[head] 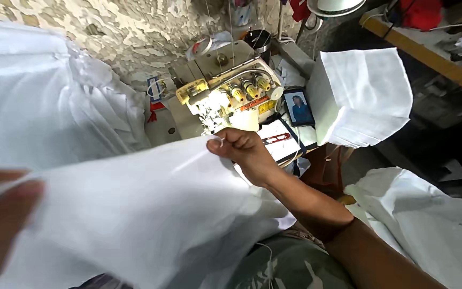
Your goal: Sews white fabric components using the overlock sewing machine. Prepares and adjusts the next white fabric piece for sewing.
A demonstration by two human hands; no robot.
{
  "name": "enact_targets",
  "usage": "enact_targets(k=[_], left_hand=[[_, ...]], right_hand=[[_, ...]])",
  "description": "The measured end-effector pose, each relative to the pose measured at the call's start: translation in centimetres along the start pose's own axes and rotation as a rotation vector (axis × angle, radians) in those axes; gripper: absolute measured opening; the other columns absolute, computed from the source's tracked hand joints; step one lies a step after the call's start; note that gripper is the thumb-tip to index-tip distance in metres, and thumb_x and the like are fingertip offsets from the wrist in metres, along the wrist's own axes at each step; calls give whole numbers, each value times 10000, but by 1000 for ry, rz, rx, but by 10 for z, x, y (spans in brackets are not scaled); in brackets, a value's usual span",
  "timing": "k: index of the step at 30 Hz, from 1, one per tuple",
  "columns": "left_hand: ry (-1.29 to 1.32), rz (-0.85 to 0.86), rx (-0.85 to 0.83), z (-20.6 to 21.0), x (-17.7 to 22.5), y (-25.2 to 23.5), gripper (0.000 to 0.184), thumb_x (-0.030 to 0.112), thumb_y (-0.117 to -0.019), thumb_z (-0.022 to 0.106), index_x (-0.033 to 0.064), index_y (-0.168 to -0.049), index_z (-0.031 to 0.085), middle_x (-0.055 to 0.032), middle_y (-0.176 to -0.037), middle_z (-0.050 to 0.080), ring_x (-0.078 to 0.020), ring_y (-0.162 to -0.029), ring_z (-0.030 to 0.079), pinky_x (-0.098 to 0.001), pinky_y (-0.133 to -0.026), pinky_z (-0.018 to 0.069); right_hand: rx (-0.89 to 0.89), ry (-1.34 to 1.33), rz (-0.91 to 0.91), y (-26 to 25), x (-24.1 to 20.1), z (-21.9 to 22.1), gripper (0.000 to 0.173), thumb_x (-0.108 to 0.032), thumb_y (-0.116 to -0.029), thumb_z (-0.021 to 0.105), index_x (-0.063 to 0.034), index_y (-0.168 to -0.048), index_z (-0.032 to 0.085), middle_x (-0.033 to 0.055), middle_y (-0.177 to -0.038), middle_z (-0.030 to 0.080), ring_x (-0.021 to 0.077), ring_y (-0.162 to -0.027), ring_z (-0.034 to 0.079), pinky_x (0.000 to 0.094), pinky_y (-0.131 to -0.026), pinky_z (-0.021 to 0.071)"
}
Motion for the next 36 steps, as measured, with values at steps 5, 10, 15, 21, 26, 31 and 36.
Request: enact_targets(k=[5,10,15,21,26,31,36], left_hand=[[-225,69,-101,102,1,-60,266,45,-1009,557,-104,-1214,639,-430,-1160,601,-710,-1145,492,-904,-1007,106],[129,135,-216,189,51,-78,309,70,-1016,549,-66,-1268,664,-270,-1360,617,-434,-1285,584,-586,-1082,439],[321,161,-262,227,62,-87,263,99,-1035,546,-96,-1119,701,-246,-1200,692,-358,-1178,652,-485,-1043,478],[386,177,-146,222,43,-90,224,141,-964,668,-69,-1033,708,-205,-1086,701,-266,-1062,670,-423,-973,510],[347,275,44,208,45,-80,207,111,-972,651,-84,-965,719,-228,-1049,733,-315,-1113,685,-468,-1095,433],[499,216,82,193,37,-69,209,109,-970,649,-94,-998,688,-143,-998,723,-112,-1027,664,-323,-1080,431],[728,97,-23,182,42,-74,105,21,-924,641,57,-1008,692,153,-934,699,121,-832,625,-88,-780,530]], right_hand=[[247,121,141,-29,89,-22,65,8,-937,675,23,-875,662,-8,-758,652,-12,-699,582,181,-691,504],[348,231,192,-35,102,-40,102,8,-893,717,-2,-813,655,-14,-757,611,-3,-692,543,176,-666,478],[282,70,368,-30,106,-41,128,-35,-1002,586,-30,-885,637,-19,-726,605,22,-628,564,195,-595,490],[294,60,280,-30,108,-45,142,2,-934,655,-24,-799,618,-19,-688,576,13,-565,487,177,-529,412],[340,-85,423,-23,111,-39,103,-14,-981,625,-12,-878,633,-12,-686,571,12,-545,464,163,-513,391],[410,-217,479,-18,113,-38,46,1,-1028,538,3,-1057,574,57,-776,692,76,-616,676,211,-585,573],[437,-184,407,-25,96,-30,24,0,-1007,579,6,-983,577,50,-779,690,83,-625,686,225,-615,593]])
Point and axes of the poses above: each hand's wrist, its own y-axis away from the middle knuckle, its own z-axis out of the palm, x = y × z, the point moved 8 cm from there along -y, towards the middle knuckle
